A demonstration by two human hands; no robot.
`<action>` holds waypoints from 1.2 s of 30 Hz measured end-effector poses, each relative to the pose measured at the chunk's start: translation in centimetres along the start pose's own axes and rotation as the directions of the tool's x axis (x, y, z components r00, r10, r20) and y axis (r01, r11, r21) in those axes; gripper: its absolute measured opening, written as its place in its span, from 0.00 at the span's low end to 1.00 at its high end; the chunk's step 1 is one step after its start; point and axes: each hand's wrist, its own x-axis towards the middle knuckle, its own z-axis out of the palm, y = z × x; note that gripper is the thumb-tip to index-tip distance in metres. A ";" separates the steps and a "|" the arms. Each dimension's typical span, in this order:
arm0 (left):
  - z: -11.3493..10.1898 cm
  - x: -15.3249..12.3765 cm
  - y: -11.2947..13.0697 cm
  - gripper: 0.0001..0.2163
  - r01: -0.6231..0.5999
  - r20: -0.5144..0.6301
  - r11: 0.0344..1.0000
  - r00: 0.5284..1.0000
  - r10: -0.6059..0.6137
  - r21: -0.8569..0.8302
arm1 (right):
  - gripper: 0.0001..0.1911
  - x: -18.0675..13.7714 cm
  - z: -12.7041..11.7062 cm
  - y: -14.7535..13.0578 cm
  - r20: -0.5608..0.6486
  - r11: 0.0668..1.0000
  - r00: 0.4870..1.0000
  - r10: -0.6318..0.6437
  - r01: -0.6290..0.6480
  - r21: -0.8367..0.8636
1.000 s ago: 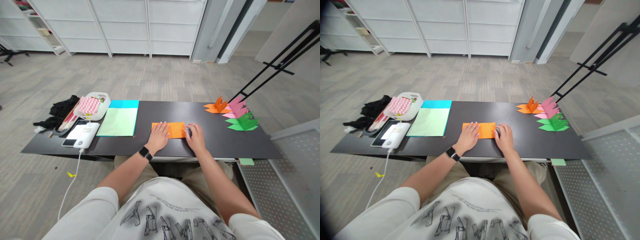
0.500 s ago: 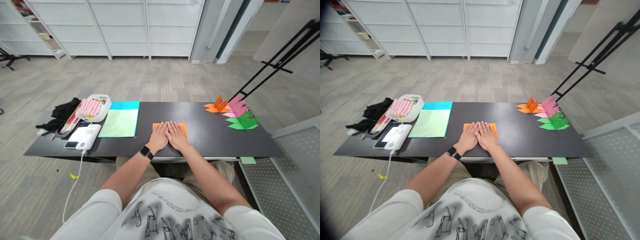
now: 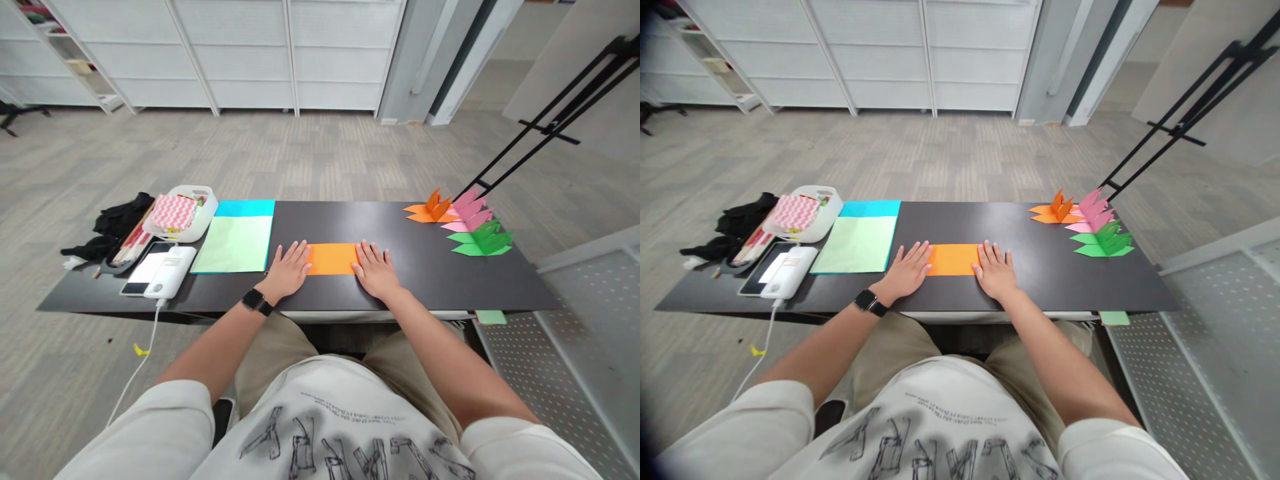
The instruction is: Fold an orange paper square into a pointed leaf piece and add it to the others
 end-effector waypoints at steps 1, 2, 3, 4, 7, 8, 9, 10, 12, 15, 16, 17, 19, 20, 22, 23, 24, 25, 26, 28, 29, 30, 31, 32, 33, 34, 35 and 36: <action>-0.1 -0.2 -0.7 0.30 0.006 0.014 1.000 1.000 -0.006 0.006 | 0.38 0.0 0.0 0.0 -0.002 1.000 1.000 -0.001 0.001 0.001; -0.4 -0.4 -1.2 0.30 0.014 0.028 1.000 1.000 -0.015 0.012 | 0.38 0.0 0.1 0.0 -0.005 1.000 1.000 -0.001 0.001 0.003; -0.7 -0.5 -1.6 0.30 0.023 0.037 1.000 0.999 -0.024 0.017 | 0.38 0.0 0.1 0.0 -0.011 1.000 1.000 0.000 0.000 0.005; -1.0 -0.6 -1.8 0.30 0.034 0.036 0.999 0.999 -0.035 0.019 | 0.38 0.0 0.2 -0.1 -0.018 1.000 1.000 0.001 0.000 0.008; -2.4 -0.2 -0.9 0.30 0.067 -0.050 0.998 0.996 -0.068 -0.009 | 0.37 0.0 0.4 -0.1 -0.050 1.000 0.999 0.001 0.000 0.030; -2.8 0.0 -0.1 0.30 0.072 -0.101 0.997 0.992 -0.075 -0.033 | 0.37 0.0 0.4 -0.1 -0.062 0.999 0.998 -0.001 0.003 0.043; -3.1 0.3 0.8 0.29 0.060 -0.141 0.997 0.988 -0.067 -0.057 | 0.36 0.0 0.5 -0.1 -0.072 0.998 0.997 -0.003 0.007 0.057; -3.2 0.6 1.9 0.29 0.035 -0.164 0.996 0.985 -0.047 -0.077 | 0.36 0.0 0.5 -0.1 -0.079 0.998 0.997 -0.006 0.011 0.069; -3.0 1.1 3.8 0.29 -0.036 -0.169 0.994 0.985 0.018 -0.102 | 0.36 0.1 0.5 -0.1 -0.080 0.996 0.997 -0.010 0.017 0.087; -1.8 1.5 5.2 0.29 -0.080 -0.088 0.992 0.994 0.071 -0.096 | 0.36 0.1 0.4 -0.1 -0.072 0.996 0.997 -0.007 0.013 0.092; -1.4 1.4 5.1 0.29 -0.073 -0.053 0.994 0.996 0.068 -0.086 | 0.36 0.1 0.4 0.0 -0.069 0.996 0.998 -0.005 0.012 0.093; -1.0 1.3 4.7 0.29 -0.063 -0.025 0.995 0.998 0.061 -0.077 | 0.36 0.1 0.3 0.0 -0.068 0.996 0.998 -0.006 0.012 0.094; -0.4 0.7 3.3 0.29 -0.031 -0.003 0.998 1.000 0.031 -0.055 | 0.36 0.1 0.3 0.0 -0.067 0.995 0.998 -0.011 0.017 0.096; -0.3 0.3 2.5 0.29 -0.017 0.001 0.999 1.000 0.017 -0.045 | 0.36 0.1 0.4 0.0 -0.067 0.995 0.998 -0.014 0.020 0.097; -0.2 -0.5 0.7 0.29 0.004 -0.001 1.000 1.000 -0.004 -0.027 | 0.36 0.1 0.4 0.0 -0.072 0.995 0.997 -0.017 0.024 0.098; -0.3 -0.9 0.0 0.29 0.008 -0.001 1.000 1.000 -0.008 -0.020 | 0.36 0.1 0.4 0.0 -0.073 0.995 0.997 -0.016 0.024 0.100; -0.5 -1.2 -0.6 0.29 0.011 0.000 1.000 1.000 -0.011 -0.014 | 0.36 0.0 0.3 -0.1 -0.073 0.995 0.997 -0.015 0.022 0.101; -0.7 -1.4 -1.1 0.29 0.016 0.005 1.000 1.000 -0.016 -0.009 | 0.36 0.0 0.3 -0.1 -0.073 0.995 0.997 -0.012 0.020 0.102; -0.9 -1.5 -1.4 0.29 0.020 0.013 1.000 1.000 -0.020 -0.006 | 0.36 0.0 0.3 -0.2 -0.072 0.994 0.997 -0.010 0.018 0.104; -1.6 -1.3 -1.6 0.29 0.031 0.011 0.999 0.999 -0.031 -0.008 | 0.36 -0.1 0.2 -0.2 -0.078 0.994 0.997 -0.008 0.016 0.107; -2.1 -1.1 -1.5 0.30 0.041 -0.012 0.999 0.999 -0.041 -0.015 | 0.36 -0.1 0.2 -0.2 -0.083 0.994 0.997 -0.007 0.016 0.109; -2.6 -0.9 -1.2 0.30 0.052 -0.055 0.998 0.997 -0.054 -0.030 | 0.36 -0.1 0.3 -0.2 -0.088 0.994 0.996 -0.008 0.018 0.111; -3.1 -0.6 -0.7 0.30 0.068 -0.121 0.996 0.990 -0.074 -0.054 | 0.36 -0.1 0.3 -0.2 -0.091 0.993 0.996 -0.010 0.020 0.112; -3.5 -0.3 -0.1 0.29 0.087 -0.193 0.992 0.976 -0.103 -0.092 | 0.35 -0.1 0.3 -0.1 -0.092 0.993 0.996 -0.011 0.021 0.114; -3.8 -0.1 0.6 0.27 0.086 -0.249 0.987 0.961 -0.119 -0.137 | 0.35 -0.1 0.3 -0.1 -0.091 0.993 0.996 -0.013 0.023 0.116; -3.9 0.0 1.4 0.26 0.053 -0.278 0.983 0.955 -0.101 -0.176 | 0.35 -0.2 0.3 0.0 -0.089 0.993 0.996 -0.014 0.024 0.119; -3.9 0.2 2.3 0.25 -0.016 -0.275 0.978 0.960 -0.042 -0.206 | 0.34 -0.2 0.3 0.0 -0.090 0.992 0.996 -0.014 0.025 0.125; -3.8 0.3 3.2 0.24 -0.087 -0.255 0.968 0.967 0.025 -0.234 | 0.34 -0.3 0.3 0.1 -0.092 0.991 0.996 -0.013 0.025 0.135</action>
